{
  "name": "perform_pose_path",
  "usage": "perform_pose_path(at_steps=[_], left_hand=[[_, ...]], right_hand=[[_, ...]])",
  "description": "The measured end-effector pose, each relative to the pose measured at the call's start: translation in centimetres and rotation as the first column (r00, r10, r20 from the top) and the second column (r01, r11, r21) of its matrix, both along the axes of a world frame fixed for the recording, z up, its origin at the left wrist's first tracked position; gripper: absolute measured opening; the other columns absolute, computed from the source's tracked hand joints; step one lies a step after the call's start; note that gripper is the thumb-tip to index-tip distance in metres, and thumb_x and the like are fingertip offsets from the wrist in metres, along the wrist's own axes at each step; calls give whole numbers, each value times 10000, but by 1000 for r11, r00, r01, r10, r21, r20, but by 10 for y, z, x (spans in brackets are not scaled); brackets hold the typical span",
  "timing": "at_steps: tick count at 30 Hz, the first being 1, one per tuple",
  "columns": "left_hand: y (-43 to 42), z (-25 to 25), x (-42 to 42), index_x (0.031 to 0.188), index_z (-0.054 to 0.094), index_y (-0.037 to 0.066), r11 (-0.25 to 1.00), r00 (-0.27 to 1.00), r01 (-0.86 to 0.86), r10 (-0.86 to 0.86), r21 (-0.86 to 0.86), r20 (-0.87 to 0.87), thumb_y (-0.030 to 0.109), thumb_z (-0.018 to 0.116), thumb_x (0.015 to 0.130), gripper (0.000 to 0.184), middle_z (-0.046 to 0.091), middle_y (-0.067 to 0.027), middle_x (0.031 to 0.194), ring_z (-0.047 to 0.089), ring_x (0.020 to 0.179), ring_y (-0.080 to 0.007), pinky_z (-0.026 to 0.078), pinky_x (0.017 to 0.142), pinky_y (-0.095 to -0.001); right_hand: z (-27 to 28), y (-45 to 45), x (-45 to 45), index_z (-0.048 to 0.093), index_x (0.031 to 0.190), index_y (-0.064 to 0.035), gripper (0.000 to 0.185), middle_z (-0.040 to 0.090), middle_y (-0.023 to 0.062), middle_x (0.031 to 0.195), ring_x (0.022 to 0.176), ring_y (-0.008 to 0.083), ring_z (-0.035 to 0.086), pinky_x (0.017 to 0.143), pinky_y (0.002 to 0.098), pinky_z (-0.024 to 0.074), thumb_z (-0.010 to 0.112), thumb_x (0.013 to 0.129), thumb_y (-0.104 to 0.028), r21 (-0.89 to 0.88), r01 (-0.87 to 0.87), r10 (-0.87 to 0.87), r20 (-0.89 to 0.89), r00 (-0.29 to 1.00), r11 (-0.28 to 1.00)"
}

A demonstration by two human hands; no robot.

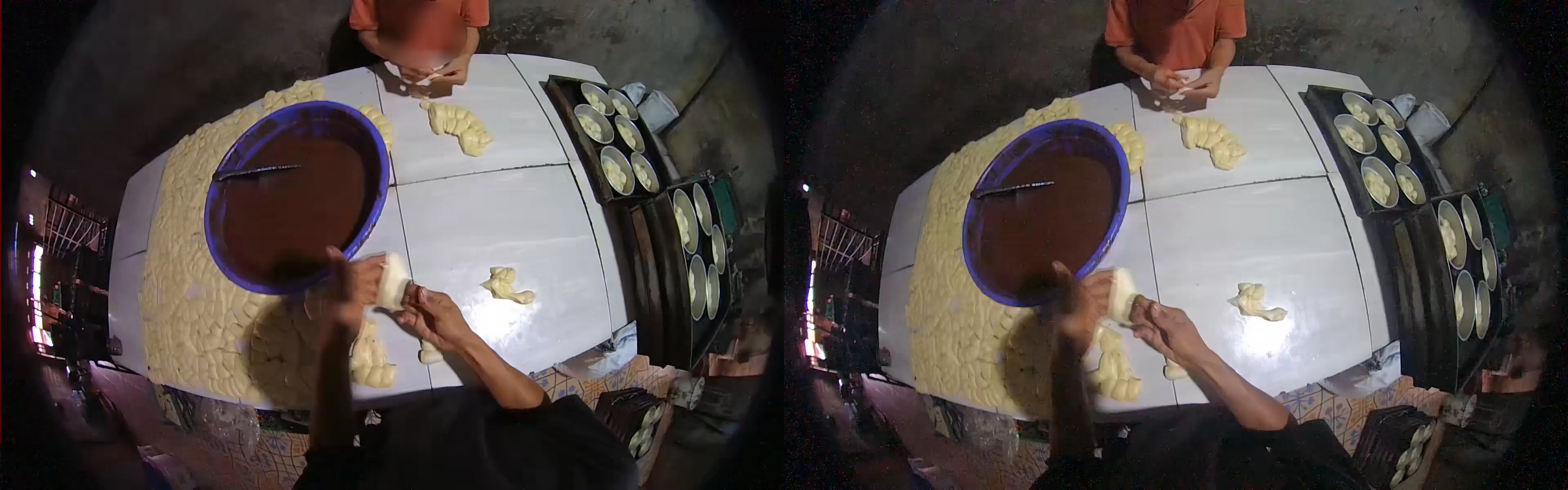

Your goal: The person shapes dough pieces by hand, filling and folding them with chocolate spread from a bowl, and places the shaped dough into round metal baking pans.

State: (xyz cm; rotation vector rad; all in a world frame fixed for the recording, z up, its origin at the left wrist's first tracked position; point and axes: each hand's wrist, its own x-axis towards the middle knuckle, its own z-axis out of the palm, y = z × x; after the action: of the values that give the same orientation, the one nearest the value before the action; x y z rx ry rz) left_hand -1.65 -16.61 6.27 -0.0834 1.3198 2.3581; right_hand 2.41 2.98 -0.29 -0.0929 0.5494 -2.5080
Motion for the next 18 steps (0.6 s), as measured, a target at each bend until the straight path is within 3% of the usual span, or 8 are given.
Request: perform_pose_path(at_steps=[3, 5, 7, 9, 11, 12, 15, 18], left_hand=[[54, 9, 52, 1309, 410, -134, 955, 954, -295, 296, -36, 37, 551, 317, 978, 766, 587, -231, 1170, 610, 996, -312, 490, 900, -425], [64, 5, 75, 1333, 402, -120, 865, 858, -496, 501, -76, 108, 479, 360, 996, 688, 557, -224, 1236, 588, 1069, -296, 485, 914, -417], [72, 16, 95, 1387, 363, -93, 897, 895, -432, 439, -92, 76, 250, 451, 995, 529, 496, -197, 1325, 511, 1207, -266, 464, 961, -397], [74, 30, 113, 1393, 369, -87, 922, 926, -327, 356, -210, 123, 37, 478, 956, 467, 515, -173, 1288, 533, 1195, -238, 464, 970, -383], [78, 26, 126, 1341, 425, -118, 726, 936, -308, 113, -615, -334, -48, 490, 923, 429, 545, -139, 1189, 585, 1087, -197, 490, 938, -361], [79, 16, 130, 1234, 520, -124, 714, 907, -370, 140, -594, -398, -49, 554, 907, 336, 565, -128, 1083, 605, 980, -182, 503, 868, -278], [78, 3, 142, 1126, 594, -117, 868, 918, -314, 174, -384, -357, 2, 604, 909, 248, 559, -110, 995, 597, 965, -171, 525, 826, -268], [83, -11, 149, 986, 634, -89, 860, 929, -343, 250, -378, -275, 69, 649, 903, 179, 566, -81, 981, 604, 917, -148, 534, 750, -248]], right_hand=[[36, 6, 12, 639, 947, 23, 198, 594, 27, 740, 575, 79, 529, 568, 203, 473, 608, 945, -173, 489, 120, -178, 74, 981, 864], [39, 7, 25, 668, 1007, 16, 191, 615, 38, 842, 664, 85, 534, 603, 215, 451, 667, 894, -138, 563, 311, -285, -135, 949, 766], [47, 16, 41, 618, 1168, 17, 367, 541, 103, 1143, 1002, 168, 492, 759, 270, 447, 680, 810, -40, 682, 649, 71, -706, 705, 337], [43, 27, 52, 624, 1146, 9, 360, 513, 126, 1150, 1040, 210, 480, 776, 277, 456, 645, 786, 23, 542, 811, 338, -822, 458, 219], [32, 38, 59, 630, 1140, -10, 370, 511, 127, 1139, 1006, 221, 513, 781, 298, 472, 611, 777, 59, 513, 810, 328, -846, 421, 285], [40, 41, 63, 645, 1103, -20, 344, 526, 128, 1127, 961, 214, 559, 793, 309, 486, 611, 770, 61, 550, 747, 205, -835, 512, 374], [38, 41, 70, 669, 1044, 4, 234, 567, 113, 1105, 964, 190, 599, 816, 291, 494, 643, 812, 21, 556, 638, -225, -633, 740, 534], [56, 41, 81, 672, 1006, 19, 164, 594, 132, 1111, 991, 183, 596, 812, 290, 499, 657, 848, -24, 580, 603, -22, -711, 703, 548]])
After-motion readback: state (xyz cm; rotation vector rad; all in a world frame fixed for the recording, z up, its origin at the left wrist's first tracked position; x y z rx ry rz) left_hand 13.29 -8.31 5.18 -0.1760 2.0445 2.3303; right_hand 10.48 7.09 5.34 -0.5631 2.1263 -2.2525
